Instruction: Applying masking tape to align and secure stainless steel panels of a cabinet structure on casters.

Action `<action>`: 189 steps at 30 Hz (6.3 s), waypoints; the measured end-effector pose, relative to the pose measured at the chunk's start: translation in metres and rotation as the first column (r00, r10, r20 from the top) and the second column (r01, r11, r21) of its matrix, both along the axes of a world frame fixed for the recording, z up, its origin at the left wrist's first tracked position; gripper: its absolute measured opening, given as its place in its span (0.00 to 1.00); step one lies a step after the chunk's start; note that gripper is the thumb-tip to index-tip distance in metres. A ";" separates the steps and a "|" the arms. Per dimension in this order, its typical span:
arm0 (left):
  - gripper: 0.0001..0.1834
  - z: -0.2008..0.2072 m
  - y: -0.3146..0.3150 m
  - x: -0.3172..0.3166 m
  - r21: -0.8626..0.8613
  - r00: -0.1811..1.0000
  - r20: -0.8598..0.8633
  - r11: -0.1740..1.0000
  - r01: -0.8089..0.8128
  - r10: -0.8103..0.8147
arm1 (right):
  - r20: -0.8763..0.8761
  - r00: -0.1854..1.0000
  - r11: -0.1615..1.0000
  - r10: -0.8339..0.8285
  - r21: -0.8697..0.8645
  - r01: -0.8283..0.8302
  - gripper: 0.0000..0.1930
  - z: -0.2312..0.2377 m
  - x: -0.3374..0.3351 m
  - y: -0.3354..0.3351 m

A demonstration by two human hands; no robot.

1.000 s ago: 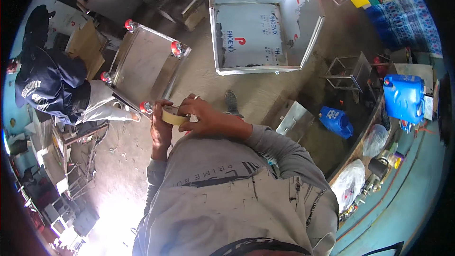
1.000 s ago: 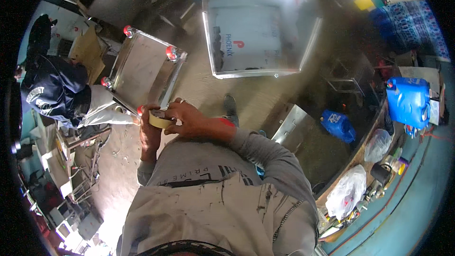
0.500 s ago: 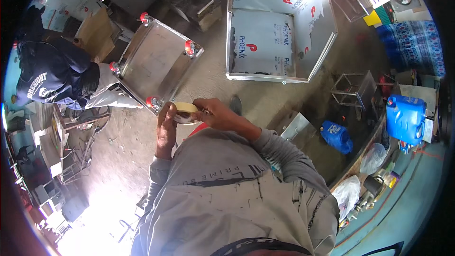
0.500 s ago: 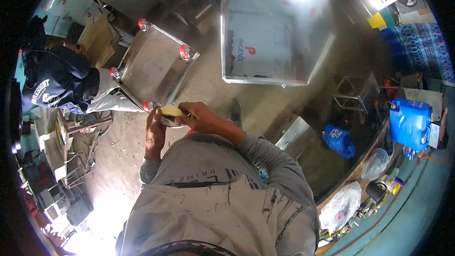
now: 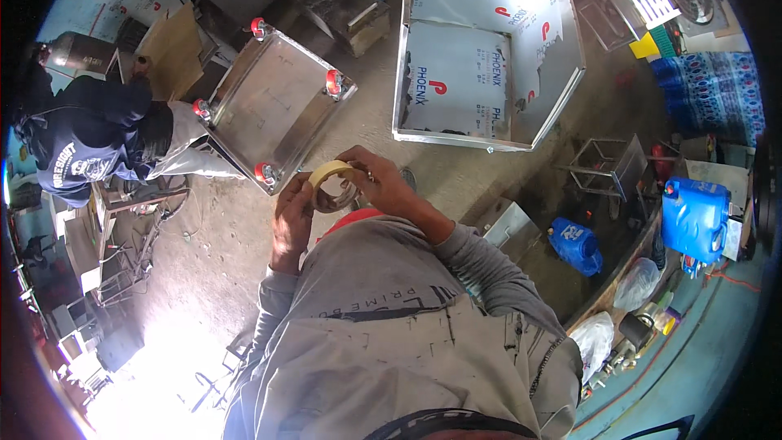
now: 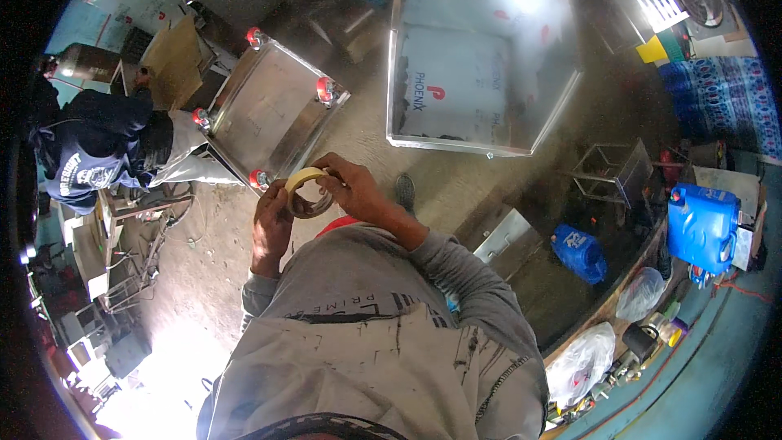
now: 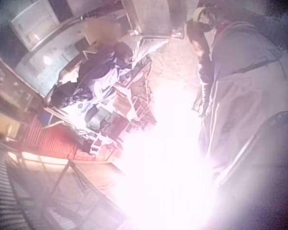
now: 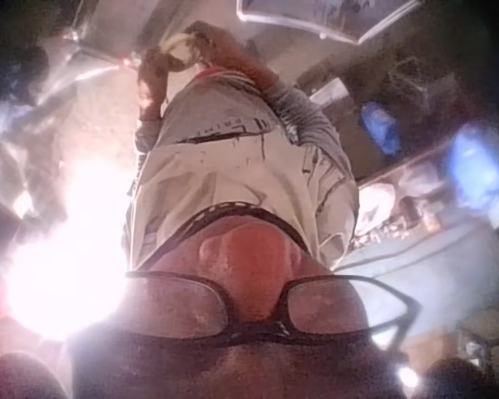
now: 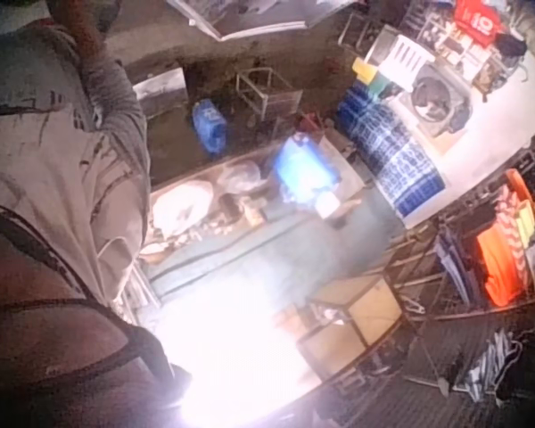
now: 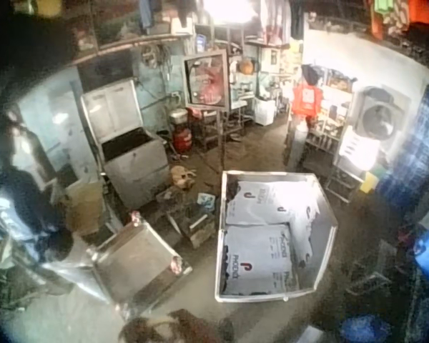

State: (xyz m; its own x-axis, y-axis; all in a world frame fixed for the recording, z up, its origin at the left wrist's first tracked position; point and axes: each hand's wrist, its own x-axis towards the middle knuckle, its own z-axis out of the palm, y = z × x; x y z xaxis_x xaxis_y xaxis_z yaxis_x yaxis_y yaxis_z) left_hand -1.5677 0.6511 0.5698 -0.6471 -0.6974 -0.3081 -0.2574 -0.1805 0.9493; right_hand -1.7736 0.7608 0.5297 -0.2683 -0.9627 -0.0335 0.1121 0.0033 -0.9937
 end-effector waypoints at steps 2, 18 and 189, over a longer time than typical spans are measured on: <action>0.20 -0.002 0.004 -0.001 0.151 0.990 -0.128 0.988 -0.030 0.050 | -0.055 0.998 1.000 -0.008 -0.019 0.007 0.13 0.000 -0.001 0.000; 0.28 -0.004 -0.009 -0.004 0.518 0.806 -0.509 0.855 0.007 0.302 | 0.274 0.961 0.999 -0.025 -0.025 0.033 0.25 -0.008 0.020 0.002; 0.18 -0.403 -0.415 -0.221 -0.550 0.892 0.164 0.711 0.438 -0.422 | -0.558 0.647 0.467 -0.519 0.449 0.762 0.19 -0.367 -0.043 -0.372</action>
State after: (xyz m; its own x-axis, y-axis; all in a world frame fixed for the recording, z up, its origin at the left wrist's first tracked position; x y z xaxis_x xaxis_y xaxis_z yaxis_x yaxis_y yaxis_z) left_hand -1.7888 0.2357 0.1667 -0.9178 -0.3962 0.0250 -0.1992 0.5141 0.8343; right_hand -1.8166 0.3888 0.1624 -0.9079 -0.2865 -0.3059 0.0474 0.6550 -0.7541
